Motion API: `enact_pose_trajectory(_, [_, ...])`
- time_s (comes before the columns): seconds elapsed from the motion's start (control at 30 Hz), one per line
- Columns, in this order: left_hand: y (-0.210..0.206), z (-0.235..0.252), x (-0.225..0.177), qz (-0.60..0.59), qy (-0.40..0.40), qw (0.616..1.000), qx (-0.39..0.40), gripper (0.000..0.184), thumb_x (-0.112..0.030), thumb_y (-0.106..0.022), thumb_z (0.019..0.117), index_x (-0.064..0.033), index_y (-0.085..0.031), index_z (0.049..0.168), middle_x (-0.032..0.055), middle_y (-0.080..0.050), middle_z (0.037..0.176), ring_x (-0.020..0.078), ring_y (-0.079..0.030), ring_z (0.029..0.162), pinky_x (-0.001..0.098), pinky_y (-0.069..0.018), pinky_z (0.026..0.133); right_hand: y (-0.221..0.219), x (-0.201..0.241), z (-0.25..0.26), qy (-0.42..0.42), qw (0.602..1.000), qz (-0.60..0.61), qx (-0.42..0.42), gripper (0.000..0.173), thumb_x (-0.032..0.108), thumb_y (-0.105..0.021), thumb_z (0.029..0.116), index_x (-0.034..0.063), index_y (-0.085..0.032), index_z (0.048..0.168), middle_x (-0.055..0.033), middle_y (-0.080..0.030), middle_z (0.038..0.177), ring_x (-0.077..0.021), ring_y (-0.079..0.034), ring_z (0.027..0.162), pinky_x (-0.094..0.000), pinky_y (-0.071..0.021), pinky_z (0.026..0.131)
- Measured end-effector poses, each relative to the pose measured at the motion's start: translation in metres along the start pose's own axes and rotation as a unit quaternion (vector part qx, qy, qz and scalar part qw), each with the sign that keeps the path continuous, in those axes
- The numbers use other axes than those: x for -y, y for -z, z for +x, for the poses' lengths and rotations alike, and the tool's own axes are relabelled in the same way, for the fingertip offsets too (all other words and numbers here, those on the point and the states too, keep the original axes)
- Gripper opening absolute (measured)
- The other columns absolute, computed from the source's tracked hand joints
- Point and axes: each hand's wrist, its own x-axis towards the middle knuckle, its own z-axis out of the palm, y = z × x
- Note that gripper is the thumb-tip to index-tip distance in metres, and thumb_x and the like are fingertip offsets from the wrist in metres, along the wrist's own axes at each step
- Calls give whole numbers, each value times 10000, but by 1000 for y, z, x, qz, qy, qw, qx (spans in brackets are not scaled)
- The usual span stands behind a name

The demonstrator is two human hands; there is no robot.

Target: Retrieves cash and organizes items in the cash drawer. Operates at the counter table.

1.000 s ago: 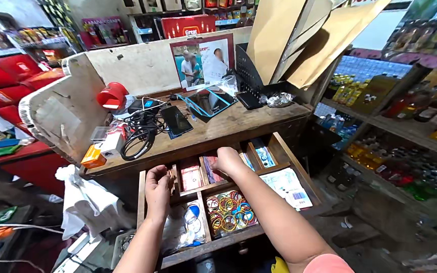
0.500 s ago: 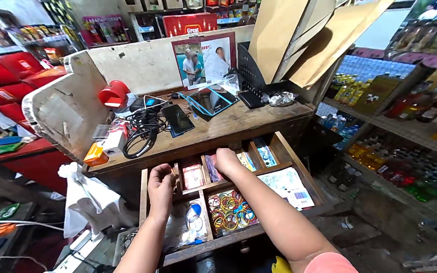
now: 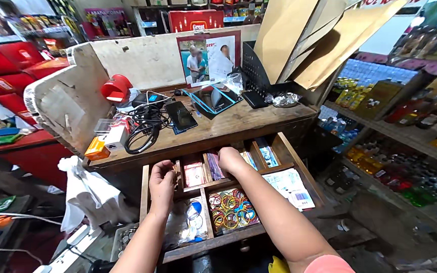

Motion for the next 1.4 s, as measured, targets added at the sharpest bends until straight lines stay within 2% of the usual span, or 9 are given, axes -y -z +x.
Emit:
enact_pose_trajectory(0.1, [-1,0,0,3,1,1000,1,269,40,-521,930,43,-552,1197,75,-630,1061,74,-629,856,215,-528,713,0,5,-3,-18,1000,-14,5,348,262,-720,947,-68,-688,1052,-273,-673,1141,-420,-655,1107,-608,-517,927])
enact_pose_trajectory(0.43, [-1,1,3,2,-3,1000,1,271,48,-522,921,35,-558,1189,71,-630,1057,74,-629,883,214,-528,736,0,9,-8,-16,999,-34,-11,183,79,-605,987,-64,-686,1066,-265,-675,1173,-428,-650,1136,-603,-521,921])
enact_pose_trajectory(0.63, [-1,2,3,-2,3,1000,-1,252,44,-521,935,35,-563,1184,79,-632,1064,83,-633,887,222,-533,733,10,-10,14,-5,1000,8,5,305,253,-661,998,1,-723,1159,-247,-689,1181,-411,-647,1155,-618,-493,979])
enact_pose_trajectory(0.8, [0,1,2,-21,18,999,32,278,21,-550,955,30,-535,1233,85,-636,1089,99,-654,924,239,-561,764,21,-7,-8,-8,1000,-10,-28,178,74,-639,954,-11,-733,1080,-256,-696,1129,-429,-662,1100,-627,-516,917])
enact_pose_trajectory(0.93, [1,-7,-3,-83,53,956,278,450,-228,-457,1012,21,-437,1386,126,-674,1247,216,-697,1083,372,-593,896,35,1,-45,68,994,-2,-83,204,28,-652,928,23,-744,1111,-220,-715,1087,-390,-681,1058,-595,-532,912])
enact_pose_trajectory(1.03, [-7,-16,-2,-157,104,912,364,876,-628,-626,925,-39,-296,1482,121,-611,1351,248,-670,1166,438,-577,981,27,14,-64,190,971,98,-107,465,17,-594,969,99,-605,1427,-204,-709,1187,-362,-682,1108,-576,-525,975])
enact_pose_trajectory(1.2, [-17,-13,-6,-105,78,990,57,411,-65,-405,1069,5,-289,1457,99,-624,1104,124,-694,894,337,-612,783,-16,38,-68,331,934,129,34,725,28,-595,969,-1,-252,1608,-274,-500,1478,-395,-548,1325,-529,-427,1117])
enact_pose_trajectory(1.3, [-9,-6,-8,-37,81,996,5,375,27,-488,1018,42,-419,1386,114,-588,1165,104,-676,902,283,-605,764,10,20,-56,267,954,135,17,402,194,-565,1046,-36,-578,1376,-258,-648,1283,-381,-628,1208,-551,-467,1047])
enact_pose_trajectory(1.4, [-9,-1,-14,123,130,981,70,261,-44,-573,1019,25,-633,1263,114,-688,1177,109,-680,884,280,-571,767,46,-15,-44,54,996,62,-35,268,98,-502,1045,-68,-676,1161,-282,-659,1228,-431,-630,1187,-611,-495,984])
